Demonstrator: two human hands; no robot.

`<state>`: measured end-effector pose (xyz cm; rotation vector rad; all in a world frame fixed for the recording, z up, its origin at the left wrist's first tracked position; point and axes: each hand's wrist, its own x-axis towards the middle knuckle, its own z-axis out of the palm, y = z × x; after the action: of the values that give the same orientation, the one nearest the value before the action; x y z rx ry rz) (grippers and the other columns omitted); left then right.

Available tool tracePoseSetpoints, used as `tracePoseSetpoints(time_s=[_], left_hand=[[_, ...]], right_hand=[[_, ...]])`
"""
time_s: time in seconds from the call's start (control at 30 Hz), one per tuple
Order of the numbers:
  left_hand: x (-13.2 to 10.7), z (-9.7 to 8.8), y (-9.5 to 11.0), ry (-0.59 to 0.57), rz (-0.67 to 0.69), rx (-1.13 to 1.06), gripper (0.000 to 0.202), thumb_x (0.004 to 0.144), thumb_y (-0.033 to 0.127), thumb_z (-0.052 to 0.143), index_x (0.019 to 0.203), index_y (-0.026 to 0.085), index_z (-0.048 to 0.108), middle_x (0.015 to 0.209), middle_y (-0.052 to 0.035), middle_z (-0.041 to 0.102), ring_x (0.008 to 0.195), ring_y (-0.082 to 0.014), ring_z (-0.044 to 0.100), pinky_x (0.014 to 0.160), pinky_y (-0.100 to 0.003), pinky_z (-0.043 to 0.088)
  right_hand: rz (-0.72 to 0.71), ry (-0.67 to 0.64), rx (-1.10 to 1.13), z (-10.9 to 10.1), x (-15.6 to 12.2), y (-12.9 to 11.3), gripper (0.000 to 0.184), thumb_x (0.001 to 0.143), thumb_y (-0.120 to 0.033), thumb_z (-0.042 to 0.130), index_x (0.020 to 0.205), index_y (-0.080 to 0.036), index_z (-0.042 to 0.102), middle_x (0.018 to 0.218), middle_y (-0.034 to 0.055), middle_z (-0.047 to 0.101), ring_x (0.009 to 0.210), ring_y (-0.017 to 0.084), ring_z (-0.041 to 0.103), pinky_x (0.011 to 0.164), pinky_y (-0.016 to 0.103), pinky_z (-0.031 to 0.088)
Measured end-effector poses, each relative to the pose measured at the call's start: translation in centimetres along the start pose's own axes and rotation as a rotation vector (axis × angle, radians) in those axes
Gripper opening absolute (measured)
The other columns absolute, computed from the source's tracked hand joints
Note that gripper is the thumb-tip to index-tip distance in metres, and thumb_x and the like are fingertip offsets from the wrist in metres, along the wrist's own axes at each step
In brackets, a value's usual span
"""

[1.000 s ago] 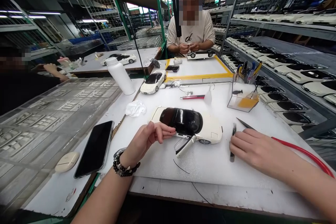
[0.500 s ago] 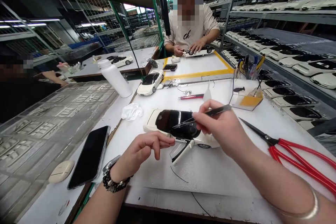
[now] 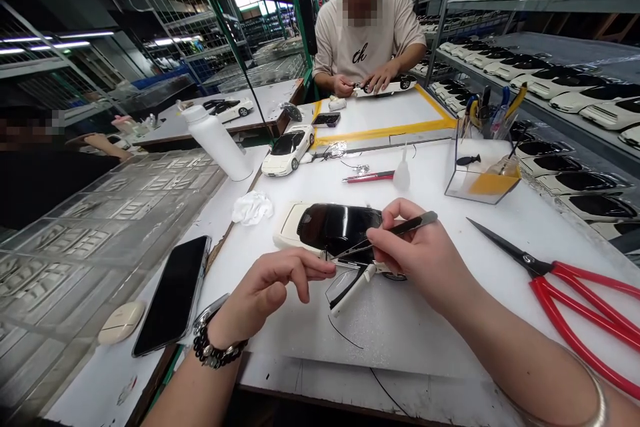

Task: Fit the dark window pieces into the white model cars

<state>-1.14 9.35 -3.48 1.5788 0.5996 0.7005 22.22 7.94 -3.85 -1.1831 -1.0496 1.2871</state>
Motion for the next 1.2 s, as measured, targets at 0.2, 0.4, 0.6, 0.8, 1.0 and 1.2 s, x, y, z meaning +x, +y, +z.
tracePoseSetpoints(time_s=[0.2, 0.4, 0.6, 0.8, 1.0, 1.2], left_hand=[[0.1, -0.1, -0.2, -0.004, 0.01, -0.004, 0.049, 0.085, 0.059, 0.051, 0.072, 0.014, 0.065, 0.109, -0.0135, 0.064, 0.106, -0.0278, 0.06, 0.095, -0.039, 0.048], [0.2, -0.1, -0.3, -0.003, 0.018, -0.039, 0.047, 0.086, 0.057, 0.052, 0.071, 0.014, 0.066, 0.109, -0.0134, 0.064, 0.105, -0.0286, 0.06, 0.095, -0.041, 0.048], [0.2, -0.1, -0.2, -0.006, 0.015, -0.033, 0.048, 0.085, 0.057, 0.052, 0.071, 0.014, 0.066, 0.107, -0.0138, 0.064, 0.106, -0.0294, 0.06, 0.094, -0.041, 0.048], [0.2, -0.1, -0.2, -0.031, 0.019, 0.021, 0.05, 0.085, 0.06, 0.05, 0.07, 0.014, 0.064, 0.108, -0.0135, 0.064, 0.105, -0.0289, 0.06, 0.094, -0.041, 0.047], [0.2, -0.1, -0.5, -0.049, 0.019, 0.053, 0.047, 0.085, 0.059, 0.052, 0.071, 0.014, 0.063, 0.11, -0.0124, 0.064, 0.107, -0.0286, 0.059, 0.096, -0.041, 0.046], [0.2, -0.2, -0.6, -0.049, 0.055, 0.076, 0.047, 0.084, 0.059, 0.053, 0.071, 0.014, 0.063, 0.109, -0.0124, 0.064, 0.105, -0.0286, 0.06, 0.094, -0.043, 0.047]], right_hand=[[-0.049, 0.09, 0.028, -0.9, 0.0, -0.7, 0.032, 0.069, -0.033, 0.077, 0.073, -0.021, 0.047, 0.053, -0.0036, 0.049, 0.046, 0.011, 0.045, 0.036, 0.019, 0.029], [-0.38, 0.428, 0.149, -3.5, -0.1, -3.7, 0.019, 0.067, -0.017, 0.071, 0.067, -0.021, 0.053, 0.051, -0.0034, 0.044, 0.041, 0.009, 0.039, 0.035, 0.022, 0.023], [-0.3, 0.277, 0.042, -2.8, -0.3, -2.7, 0.026, 0.067, -0.025, 0.076, 0.072, -0.022, 0.051, 0.051, -0.0042, 0.048, 0.041, 0.011, 0.044, 0.033, 0.02, 0.028], [-0.13, 0.063, -0.183, -0.7, -0.9, -1.3, 0.034, 0.075, -0.041, 0.072, 0.075, -0.022, 0.044, 0.052, -0.0021, 0.057, 0.039, 0.01, 0.045, 0.035, 0.018, 0.033], [-0.057, 0.025, -0.202, 0.3, -1.4, -1.6, 0.035, 0.077, -0.041, 0.07, 0.077, -0.022, 0.042, 0.052, -0.0017, 0.059, 0.039, 0.008, 0.043, 0.037, 0.016, 0.031], [-0.006, -0.045, -0.172, 0.2, -1.3, -1.4, 0.033, 0.081, -0.04, 0.068, 0.078, -0.022, 0.041, 0.054, -0.0018, 0.06, 0.041, 0.008, 0.044, 0.039, 0.015, 0.032]])
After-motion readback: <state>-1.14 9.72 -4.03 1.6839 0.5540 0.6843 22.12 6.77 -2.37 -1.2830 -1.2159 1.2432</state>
